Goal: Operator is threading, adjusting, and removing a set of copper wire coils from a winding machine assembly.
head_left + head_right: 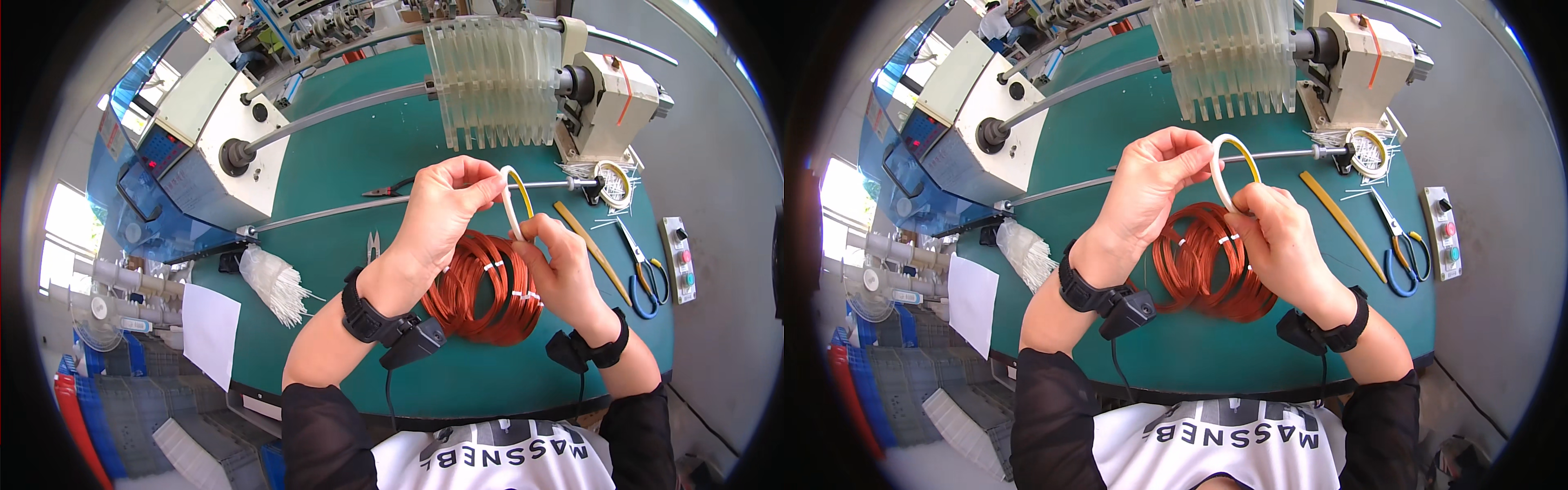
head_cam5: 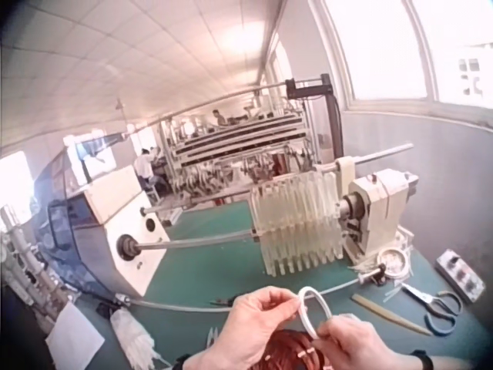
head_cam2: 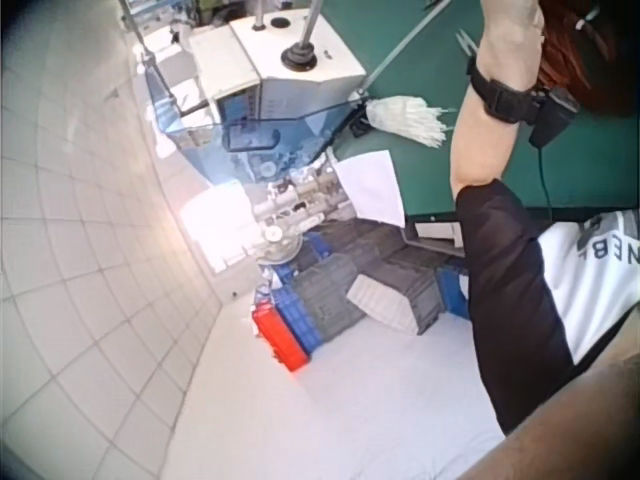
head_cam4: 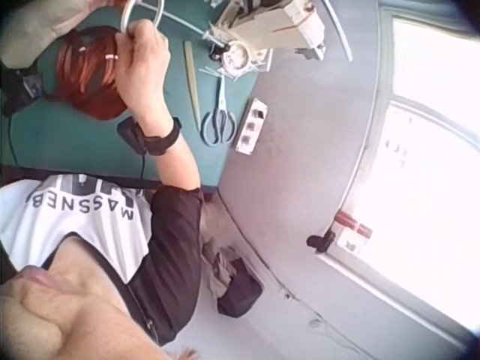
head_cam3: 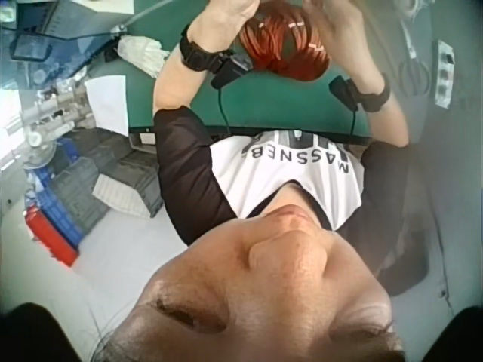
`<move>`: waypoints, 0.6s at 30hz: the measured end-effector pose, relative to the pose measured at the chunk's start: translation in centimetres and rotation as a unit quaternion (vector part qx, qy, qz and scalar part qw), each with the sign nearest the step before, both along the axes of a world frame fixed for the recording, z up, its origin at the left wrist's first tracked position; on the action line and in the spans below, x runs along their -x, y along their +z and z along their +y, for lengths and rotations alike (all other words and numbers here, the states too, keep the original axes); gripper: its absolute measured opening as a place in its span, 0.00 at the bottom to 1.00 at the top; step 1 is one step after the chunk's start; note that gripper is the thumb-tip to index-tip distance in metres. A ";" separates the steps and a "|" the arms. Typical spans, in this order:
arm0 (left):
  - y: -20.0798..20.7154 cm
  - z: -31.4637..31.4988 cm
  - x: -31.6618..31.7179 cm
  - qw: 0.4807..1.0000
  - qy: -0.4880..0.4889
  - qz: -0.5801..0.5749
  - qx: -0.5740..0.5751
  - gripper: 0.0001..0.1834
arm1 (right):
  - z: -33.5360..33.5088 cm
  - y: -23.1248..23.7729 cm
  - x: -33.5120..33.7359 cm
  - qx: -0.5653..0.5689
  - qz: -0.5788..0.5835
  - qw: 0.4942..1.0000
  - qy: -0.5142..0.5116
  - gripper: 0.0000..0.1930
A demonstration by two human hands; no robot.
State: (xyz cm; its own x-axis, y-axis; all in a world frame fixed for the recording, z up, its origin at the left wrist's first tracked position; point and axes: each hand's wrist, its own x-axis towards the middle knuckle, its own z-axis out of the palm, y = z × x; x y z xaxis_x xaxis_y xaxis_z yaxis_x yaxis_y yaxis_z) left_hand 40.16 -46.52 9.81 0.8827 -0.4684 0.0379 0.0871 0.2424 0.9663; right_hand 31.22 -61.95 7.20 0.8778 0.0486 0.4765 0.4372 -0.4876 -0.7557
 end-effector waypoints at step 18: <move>4.3 -1.3 -16.2 0.699 0.258 -0.620 -0.246 0.04 | 2.6 -1.8 -5.8 -0.386 0.346 0.840 0.162 0.09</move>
State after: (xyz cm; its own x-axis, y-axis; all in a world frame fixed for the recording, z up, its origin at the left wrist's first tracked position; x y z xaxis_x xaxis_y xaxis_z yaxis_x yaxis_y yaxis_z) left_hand 56.34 -47.83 14.07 0.3697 -0.3261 0.8700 -0.8680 -0.4552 0.1982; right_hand 37.02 -59.32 5.36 0.9577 0.2502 -0.1425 -0.2214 0.3236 -0.9199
